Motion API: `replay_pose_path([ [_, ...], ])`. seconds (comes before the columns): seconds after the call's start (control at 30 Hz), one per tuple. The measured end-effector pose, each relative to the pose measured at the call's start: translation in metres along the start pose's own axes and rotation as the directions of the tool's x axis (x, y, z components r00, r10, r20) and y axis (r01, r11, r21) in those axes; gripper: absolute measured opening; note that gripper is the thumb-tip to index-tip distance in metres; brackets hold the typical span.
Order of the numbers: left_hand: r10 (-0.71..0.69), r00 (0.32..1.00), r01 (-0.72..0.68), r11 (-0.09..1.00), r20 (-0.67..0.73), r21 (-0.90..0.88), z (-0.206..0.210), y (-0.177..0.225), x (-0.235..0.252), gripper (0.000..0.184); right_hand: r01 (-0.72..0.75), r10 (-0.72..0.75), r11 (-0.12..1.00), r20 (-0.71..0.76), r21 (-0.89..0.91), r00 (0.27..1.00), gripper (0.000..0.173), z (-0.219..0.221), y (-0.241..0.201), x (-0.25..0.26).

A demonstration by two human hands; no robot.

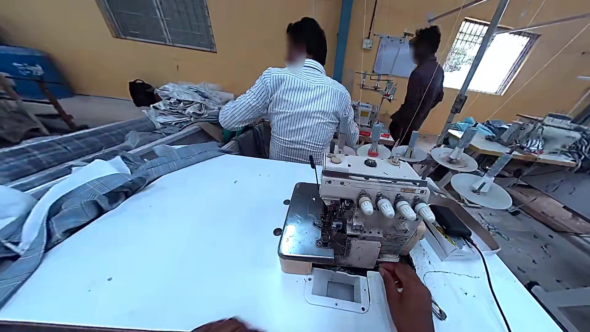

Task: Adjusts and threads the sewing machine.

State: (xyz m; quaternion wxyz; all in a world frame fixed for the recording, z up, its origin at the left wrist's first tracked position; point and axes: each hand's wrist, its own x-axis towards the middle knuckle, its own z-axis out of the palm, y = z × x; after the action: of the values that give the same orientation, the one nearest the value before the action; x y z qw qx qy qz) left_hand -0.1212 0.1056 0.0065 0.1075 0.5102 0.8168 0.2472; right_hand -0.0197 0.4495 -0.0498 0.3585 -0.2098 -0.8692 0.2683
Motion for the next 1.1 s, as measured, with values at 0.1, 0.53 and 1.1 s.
replay_pose_path([
  [0.1, 0.181, 0.957, -0.172, 0.983, -0.225, 0.06, 0.015, 0.03, 0.064, 0.031, -0.166, 0.083, 0.909, 0.223, 0.383, 0.971, 0.013, -0.018, -0.025, -0.011],
  [0.53, 0.254, 0.872, -0.275, 0.962, -0.418, 0.012, 0.033, 0.051, 0.125, 0.033, -0.073, 0.096, 0.988, 0.167, -0.139, 0.981, 0.019, -0.006, -0.02, 0.007],
  [1.1, 0.294, 0.878, -0.326, 0.945, -0.377, -0.02, 0.035, 0.035, 0.121, 0.023, -0.142, 0.167, 0.971, 0.121, -0.19, 0.978, 0.036, 0.017, -0.002, 0.009],
])
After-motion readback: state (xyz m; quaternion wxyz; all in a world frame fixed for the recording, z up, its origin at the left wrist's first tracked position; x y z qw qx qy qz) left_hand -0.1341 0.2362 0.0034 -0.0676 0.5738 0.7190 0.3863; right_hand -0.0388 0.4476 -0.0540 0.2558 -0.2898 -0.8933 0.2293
